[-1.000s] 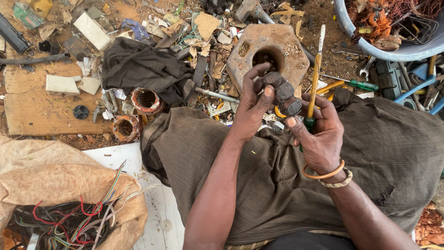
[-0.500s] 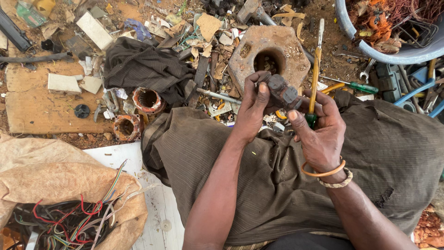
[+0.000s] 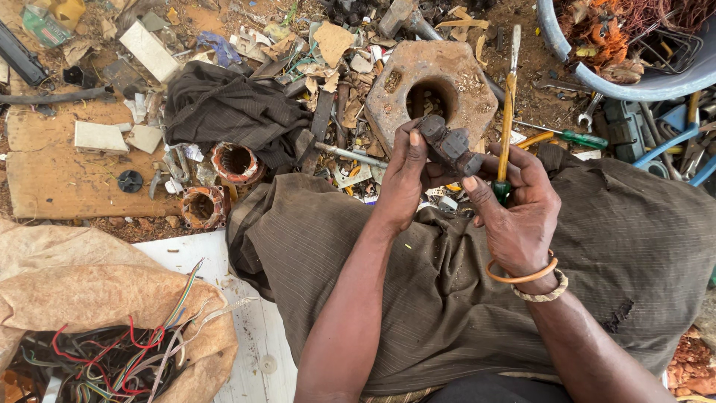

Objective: The person sits on the ground and uses a screwdriver and pliers to pry apart and dismantle a small black electrical component. They repeatedly insert the screwdriver into seams, twist to separate parts, and use pliers to pull pieces apart, placing the separated parts on the ground.

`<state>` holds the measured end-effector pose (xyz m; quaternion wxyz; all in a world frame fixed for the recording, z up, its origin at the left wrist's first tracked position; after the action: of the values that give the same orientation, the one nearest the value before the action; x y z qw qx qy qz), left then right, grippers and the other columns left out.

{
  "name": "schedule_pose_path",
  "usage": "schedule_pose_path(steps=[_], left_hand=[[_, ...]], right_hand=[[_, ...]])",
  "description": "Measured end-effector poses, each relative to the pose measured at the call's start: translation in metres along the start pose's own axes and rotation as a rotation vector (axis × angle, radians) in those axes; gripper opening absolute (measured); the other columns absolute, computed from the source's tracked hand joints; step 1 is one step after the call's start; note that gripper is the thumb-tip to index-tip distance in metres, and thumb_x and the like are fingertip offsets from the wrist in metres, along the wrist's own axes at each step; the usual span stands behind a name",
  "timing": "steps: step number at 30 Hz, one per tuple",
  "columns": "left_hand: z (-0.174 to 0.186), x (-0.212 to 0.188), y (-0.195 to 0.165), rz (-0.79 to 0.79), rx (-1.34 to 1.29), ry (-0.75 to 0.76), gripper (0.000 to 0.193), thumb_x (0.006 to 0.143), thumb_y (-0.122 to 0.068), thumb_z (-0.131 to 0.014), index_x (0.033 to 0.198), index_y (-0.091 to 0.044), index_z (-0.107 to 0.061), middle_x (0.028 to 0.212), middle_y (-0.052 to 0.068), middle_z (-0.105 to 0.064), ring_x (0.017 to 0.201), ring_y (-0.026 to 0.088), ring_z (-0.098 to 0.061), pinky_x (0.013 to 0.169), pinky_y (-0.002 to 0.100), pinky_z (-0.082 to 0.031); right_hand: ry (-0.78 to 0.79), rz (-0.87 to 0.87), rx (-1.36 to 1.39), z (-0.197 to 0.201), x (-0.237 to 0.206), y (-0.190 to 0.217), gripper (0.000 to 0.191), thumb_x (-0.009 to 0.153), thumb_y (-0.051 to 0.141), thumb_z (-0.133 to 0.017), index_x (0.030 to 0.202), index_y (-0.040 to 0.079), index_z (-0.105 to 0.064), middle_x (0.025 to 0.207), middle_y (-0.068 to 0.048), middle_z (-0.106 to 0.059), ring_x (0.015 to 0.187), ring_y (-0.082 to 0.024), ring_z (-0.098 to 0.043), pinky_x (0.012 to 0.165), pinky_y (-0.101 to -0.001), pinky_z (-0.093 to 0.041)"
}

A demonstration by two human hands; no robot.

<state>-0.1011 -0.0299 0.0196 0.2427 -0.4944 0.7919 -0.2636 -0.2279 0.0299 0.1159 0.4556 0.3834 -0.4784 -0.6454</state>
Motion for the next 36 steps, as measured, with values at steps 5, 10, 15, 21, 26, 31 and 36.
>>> schedule_pose_path(steps=[5, 10, 15, 21, 26, 31, 36], left_hand=[[-0.002, -0.001, -0.003, 0.035, 0.013, -0.045, 0.066, 0.104, -0.06, -0.037, 0.149, -0.011, -0.035, 0.138, 0.019, -0.062, 0.111, 0.031, -0.071, 0.093, 0.046, -0.063], [-0.005, -0.001, -0.005, 0.073, -0.146, 0.008, 0.069, 0.106, -0.061, -0.032, 0.148, -0.006, -0.04, 0.137, 0.02, -0.064, 0.112, 0.033, -0.07, 0.091, 0.047, -0.063], [-0.004, 0.0, 0.001, 0.182, -0.229, 0.016, 0.075, 0.107, -0.064, -0.023, 0.147, -0.004, -0.043, 0.138, 0.018, -0.065, 0.118, 0.03, -0.07, 0.093, 0.046, -0.06], [0.003, 0.0, 0.01, 0.246, -0.214, 0.005, 0.075, 0.105, -0.065, -0.021, 0.14, -0.004, -0.048, 0.123, 0.019, -0.069, 0.108, 0.031, -0.072, 0.09, 0.044, -0.061], [0.008, 0.001, 0.017, 0.213, -0.219, 0.003, 0.076, 0.109, -0.066, -0.023, 0.139, -0.002, -0.052, 0.118, 0.018, -0.07, 0.096, 0.025, -0.069, 0.082, 0.039, -0.056], [0.011, 0.003, 0.02, 0.22, -0.206, -0.026, 0.077, 0.11, -0.065, -0.025, 0.133, 0.003, -0.054, 0.111, 0.02, -0.07, 0.091, 0.024, -0.069, 0.081, 0.039, -0.056], [0.003, 0.002, 0.012, 0.204, -0.2, -0.023, 0.068, 0.109, -0.059, -0.03, 0.137, -0.002, -0.053, 0.124, 0.015, -0.068, 0.1, 0.022, -0.069, 0.088, 0.036, -0.057]], right_hand=[[0.015, 0.014, 0.0, -0.002, 0.0, 0.0, 0.057, 0.093, 0.002, -0.078, 0.143, -0.003, -0.051, 0.122, -0.013, -0.071, 0.091, -0.007, -0.067, 0.061, -0.0174, -0.053], [0.027, 0.178, -0.123, -0.005, 0.0, 0.005, 0.061, 0.088, -0.001, -0.084, 0.141, -0.004, -0.053, 0.127, -0.014, -0.07, 0.113, -0.014, -0.068, 0.094, -0.026, -0.06], [-0.012, 0.34, -0.312, -0.009, -0.002, 0.014, 0.058, 0.087, 0.001, -0.088, 0.136, -0.004, -0.056, 0.127, -0.015, -0.073, 0.122, -0.019, -0.069, 0.102, -0.03, -0.058], [-0.027, 0.378, -0.358, -0.012, -0.002, 0.019, 0.053, 0.09, 0.001, -0.087, 0.133, -0.003, -0.057, 0.127, -0.014, -0.074, 0.119, -0.019, -0.072, 0.096, -0.0294, -0.06], [-0.009, 0.339, -0.204, -0.015, -0.002, 0.014, 0.056, 0.089, -0.003, -0.087, 0.136, -0.004, -0.056, 0.129, -0.015, -0.072, 0.119, -0.017, -0.07, 0.1, -0.0288, -0.059], [-0.02, 0.29, -0.101, -0.016, -0.001, 0.009, 0.061, 0.088, -0.005, -0.086, 0.14, -0.003, -0.053, 0.128, -0.016, -0.072, 0.116, -0.016, -0.07, 0.097, -0.0286, -0.061], [-0.019, 0.262, -0.073, -0.016, -0.001, 0.01, 0.065, 0.087, -0.006, -0.086, 0.141, -0.003, -0.05, 0.126, -0.016, -0.07, 0.118, -0.016, -0.069, 0.089, -0.0263, -0.062]])
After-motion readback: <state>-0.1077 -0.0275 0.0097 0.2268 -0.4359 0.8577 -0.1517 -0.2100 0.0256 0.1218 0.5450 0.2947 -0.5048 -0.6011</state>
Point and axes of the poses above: each hand's wrist, its own x-axis towards the middle knuckle, its own z-axis out of the back of the hand, y = z × x, the point moved 3 cm from there along x, towards the middle knuckle
